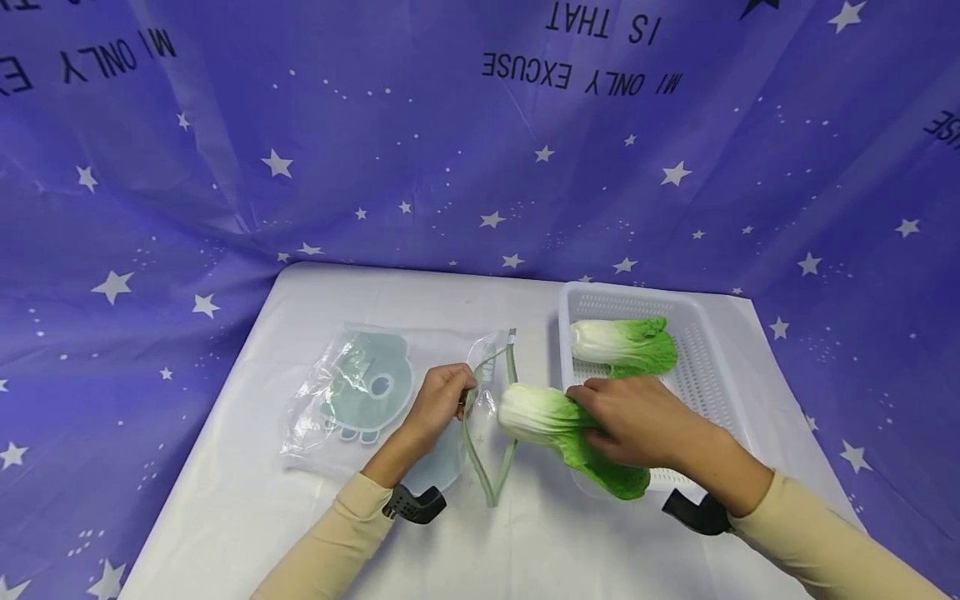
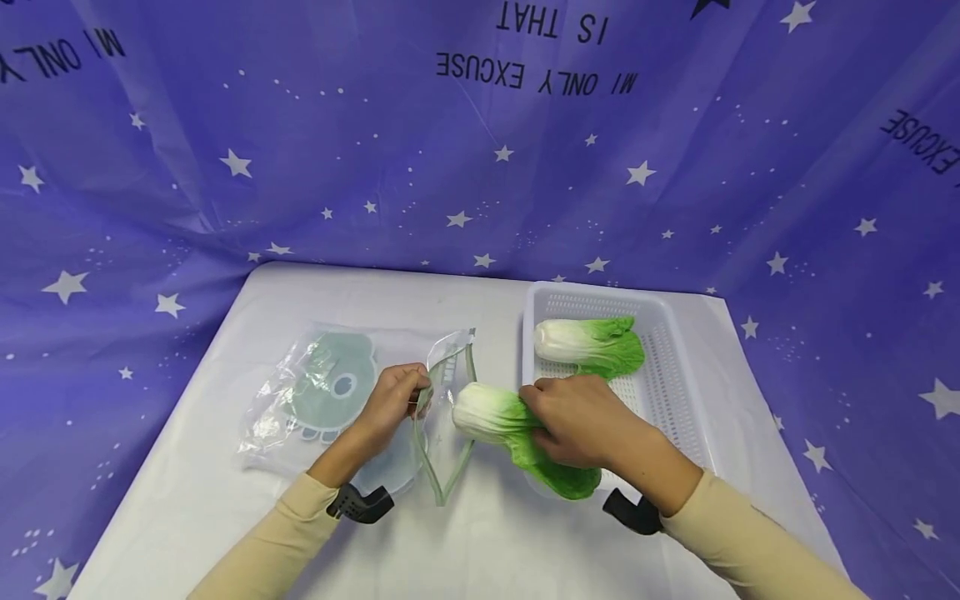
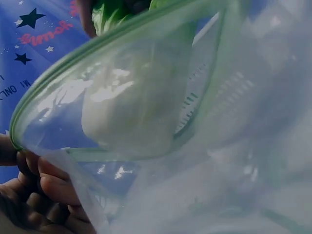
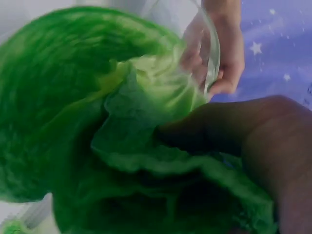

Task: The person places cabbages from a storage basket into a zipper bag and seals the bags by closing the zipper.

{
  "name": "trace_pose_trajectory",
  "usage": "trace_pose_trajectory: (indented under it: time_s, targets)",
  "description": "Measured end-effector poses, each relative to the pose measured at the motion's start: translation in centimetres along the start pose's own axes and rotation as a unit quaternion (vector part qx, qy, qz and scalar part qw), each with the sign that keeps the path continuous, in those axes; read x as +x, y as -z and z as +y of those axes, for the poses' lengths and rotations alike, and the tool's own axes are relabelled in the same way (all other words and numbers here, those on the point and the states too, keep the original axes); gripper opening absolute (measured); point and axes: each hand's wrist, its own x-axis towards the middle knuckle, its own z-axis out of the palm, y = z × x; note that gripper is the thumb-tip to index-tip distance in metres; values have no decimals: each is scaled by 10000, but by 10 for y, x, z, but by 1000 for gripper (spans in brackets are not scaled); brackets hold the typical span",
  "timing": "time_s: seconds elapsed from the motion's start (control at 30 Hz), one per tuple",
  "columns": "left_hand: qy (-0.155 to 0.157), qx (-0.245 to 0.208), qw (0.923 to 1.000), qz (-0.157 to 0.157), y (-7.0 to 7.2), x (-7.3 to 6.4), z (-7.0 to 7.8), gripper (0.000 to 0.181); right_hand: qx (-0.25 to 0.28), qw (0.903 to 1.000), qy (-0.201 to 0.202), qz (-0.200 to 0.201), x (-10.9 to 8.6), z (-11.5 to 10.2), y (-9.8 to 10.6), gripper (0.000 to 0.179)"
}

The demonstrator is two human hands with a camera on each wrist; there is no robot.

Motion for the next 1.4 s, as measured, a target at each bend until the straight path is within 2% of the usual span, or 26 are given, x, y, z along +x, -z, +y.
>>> trace_pose_trajectory:
  time_s: [0.13,0.37,0.5,0.57,0.73,0.9,1.0,1.07,1.13,1.2,1.27,1.33,1.4]
  targets:
    - [-53,52,9999,-139,0,0,4,29,-541,9985,-78,37,13,-11,2,26]
    - [-112,215,9988,-418,2,-3,13,29,-617,9974,-352,108,36,-23,1,29]
    - [-151,193,9951,-955,5,-3,14,27,-562,9967,-567,108,47,-22,-5,29]
    - [-161,215,9917,-1257,6,-3,17,25,-532,9970,-552,101,52,-23,-8,29]
    - [-231,421,9833,-1753,10,-1,24,24,-780,9965,-56,290,57,-28,-18,27]
    - [-269,552,9765,-2065,13,1,32,25,-1361,9857,736,667,56,-34,-30,17]
    - [-268,599,9749,-2129,12,2,33,27,-1396,9795,1204,815,57,-36,-35,19]
    - [-276,654,9750,-2105,12,3,32,28,-1195,9796,1335,906,57,-35,-36,25]
    - [-323,709,9765,-2010,13,3,32,28,-752,9855,1203,934,55,-32,-34,30]
    - [-400,790,9778,-1900,14,3,32,28,-142,9926,837,872,53,-29,-32,33]
    - [-502,852,9785,-1811,15,3,34,27,560,9952,299,744,51,-27,-30,35]
    - [-596,887,9778,-1805,15,3,36,27,1244,9903,-240,573,51,-25,-29,32]
    - [-658,895,9762,-1861,14,3,37,27,1862,9793,-694,389,51,-25,-29,27]
